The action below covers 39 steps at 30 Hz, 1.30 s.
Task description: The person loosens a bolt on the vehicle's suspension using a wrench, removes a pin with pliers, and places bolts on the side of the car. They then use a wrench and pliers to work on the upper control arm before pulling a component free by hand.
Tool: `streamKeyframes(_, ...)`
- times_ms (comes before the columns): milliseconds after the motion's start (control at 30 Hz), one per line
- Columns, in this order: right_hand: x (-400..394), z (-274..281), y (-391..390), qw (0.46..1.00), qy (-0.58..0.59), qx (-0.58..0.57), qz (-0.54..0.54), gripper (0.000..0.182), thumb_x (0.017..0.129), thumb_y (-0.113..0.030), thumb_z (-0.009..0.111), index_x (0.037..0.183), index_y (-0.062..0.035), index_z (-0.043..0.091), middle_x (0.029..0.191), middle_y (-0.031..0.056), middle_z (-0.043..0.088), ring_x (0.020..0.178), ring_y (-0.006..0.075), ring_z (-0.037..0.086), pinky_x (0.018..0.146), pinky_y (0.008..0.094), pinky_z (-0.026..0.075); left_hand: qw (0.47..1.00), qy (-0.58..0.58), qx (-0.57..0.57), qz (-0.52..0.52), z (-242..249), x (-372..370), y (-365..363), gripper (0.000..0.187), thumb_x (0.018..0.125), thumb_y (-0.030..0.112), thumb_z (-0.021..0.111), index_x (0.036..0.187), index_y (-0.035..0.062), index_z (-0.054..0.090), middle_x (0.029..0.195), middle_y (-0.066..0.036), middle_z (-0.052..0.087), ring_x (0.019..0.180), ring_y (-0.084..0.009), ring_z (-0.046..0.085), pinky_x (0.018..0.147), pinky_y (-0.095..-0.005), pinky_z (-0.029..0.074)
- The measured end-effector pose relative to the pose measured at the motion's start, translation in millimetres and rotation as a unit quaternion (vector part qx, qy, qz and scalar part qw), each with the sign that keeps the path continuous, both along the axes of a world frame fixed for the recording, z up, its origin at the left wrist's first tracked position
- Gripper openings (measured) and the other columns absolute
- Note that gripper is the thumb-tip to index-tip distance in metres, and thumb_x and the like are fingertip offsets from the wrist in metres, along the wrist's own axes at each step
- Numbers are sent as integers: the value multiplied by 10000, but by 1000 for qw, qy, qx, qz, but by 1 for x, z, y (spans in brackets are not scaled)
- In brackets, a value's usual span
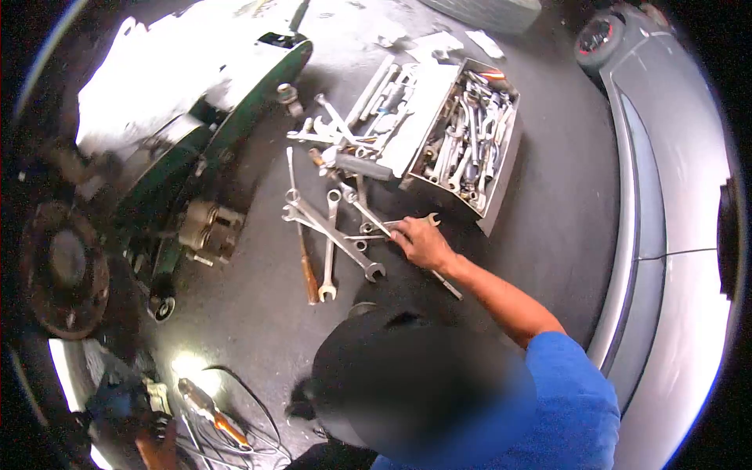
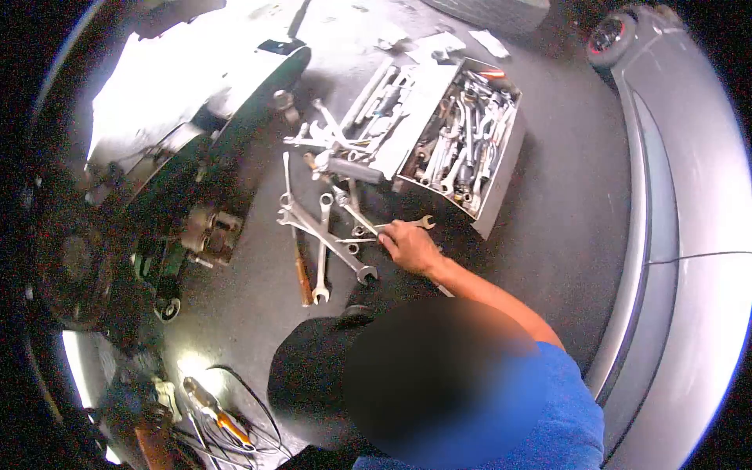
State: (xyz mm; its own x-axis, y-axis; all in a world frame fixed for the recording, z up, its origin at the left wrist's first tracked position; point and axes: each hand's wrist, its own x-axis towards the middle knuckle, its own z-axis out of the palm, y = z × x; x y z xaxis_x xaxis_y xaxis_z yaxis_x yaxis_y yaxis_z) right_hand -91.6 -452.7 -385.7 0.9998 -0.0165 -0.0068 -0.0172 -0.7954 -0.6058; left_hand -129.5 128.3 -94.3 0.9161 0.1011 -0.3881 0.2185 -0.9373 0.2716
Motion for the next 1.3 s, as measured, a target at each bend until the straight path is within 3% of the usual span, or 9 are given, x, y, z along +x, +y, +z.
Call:
streamKeyframes(400, 6, 47, -71, 957, -155, 75, -232, 163, 927, -144, 588, 991, -4, 641, 900, 170, 635, 848, 345, 630, 760, 406, 492, 992, 110, 29, -58, -63, 29, -25, 305, 895, 242, 671, 1100, 20, 636, 971, -159, 671, 863, -281, 613, 783, -394, 481)
streamKeyframes(600, 21, 43, -93, 943, -169, 86, -273, 143, 917, -115, 585, 984, -10, 655, 873, 154, 642, 798, 330, 634, 728, 385, 490, 986, 141, -90, 7, -83, 23, -8, 236, 880, 162, 667, 1031, -18, 653, 944, -122, 674, 857, -225, 596, 785, -367, 478)
streamKeyframes(867, 23, 37, -95, 927, -188, 85, -314, 181, 848, -49, 601, 1017, -51, 666, 975, 143, 631, 888, 283, 627, 809, 366, 484, 990, 140, -16, -2, -73, 28, -23, 287, 899, 239, 653, 1050, -6, 657, 966, -131, 667, 888, -247, 597, 815, -371, 465)
streamKeyframes(967, 30, 36, -109, 920, -216, 33, -324, 160, 890, -80, 584, 1024, -57, 669, 876, 137, 643, 806, 267, 637, 747, 371, 487, 988, 152, -27, 1, -78, 26, -14, 290, 907, 248, 647, 1061, 3, 660, 983, -141, 667, 901, -253, 598, 819, -378, 465)
streamKeyframes(1067, 42, 49, -124, 884, -91, 168, -427, 182, 948, -169, 550, 1033, -55, 664, 756, 132, 643, 697, 250, 633, 668, 374, 477, 985, 163, -51, 17, -76, 25, -12, 314, 905, 257, 647, 1088, 2, 652, 1005, -160, 661, 920, -270, 598, 825, -390, 466)
streamKeyframes(1100, 48, 40, -137, 899, -149, 50, -408, 258, 986, -252, 506, 1038, -51, 660, 671, 121, 630, 606, 231, 606, 605, 372, 455, 984, 165, -64, 27, -76, 24, -12, 326, 902, 262, 648, 1099, 2, 648, 1012, -166, 658, 927, -277, 597, 827, -395, 466)
streamKeyframes(1133, 58, 44, -149, 900, -112, 80, -413, 282, 968, -275, 519, 1049, -40, 653, 737, 156, 659, 687, 276, 649, 656, 383, 479, 981, 106, 15, -161, -88, 16, 21, 344, 899, 270, 650, 1111, 0, 640, 1017, -170, 655, 931, -283, 597, 830, -401, 466)
streamKeyframes(1200, 82, 31, -180, 916, -128, -12, -380, 308, 933, -300, 547, 1064, -41, 652, 840, 193, 673, 847, 330, 672, 761, 418, 499, 845, -22, 171, -506, -120, -5, 110, 382, 891, 288, 652, 1134, -6, 625, 1027, -178, 649, 939, -296, 595, 838, -415, 464)
streamKeyframes(1300, 123, 26, -211, 922, -22, -127, -364, 380, 904, -344, 547, 1112, -35, 623, 972, 222, 667, 999, 379, 638, 870, 459, 488, 989, 148, 4, -11, -88, 9, 26, 382, 896, 282, 643, 1147, -4, 612, 1038, -181, 645, 943, -313, 595, 842, -426, 462)
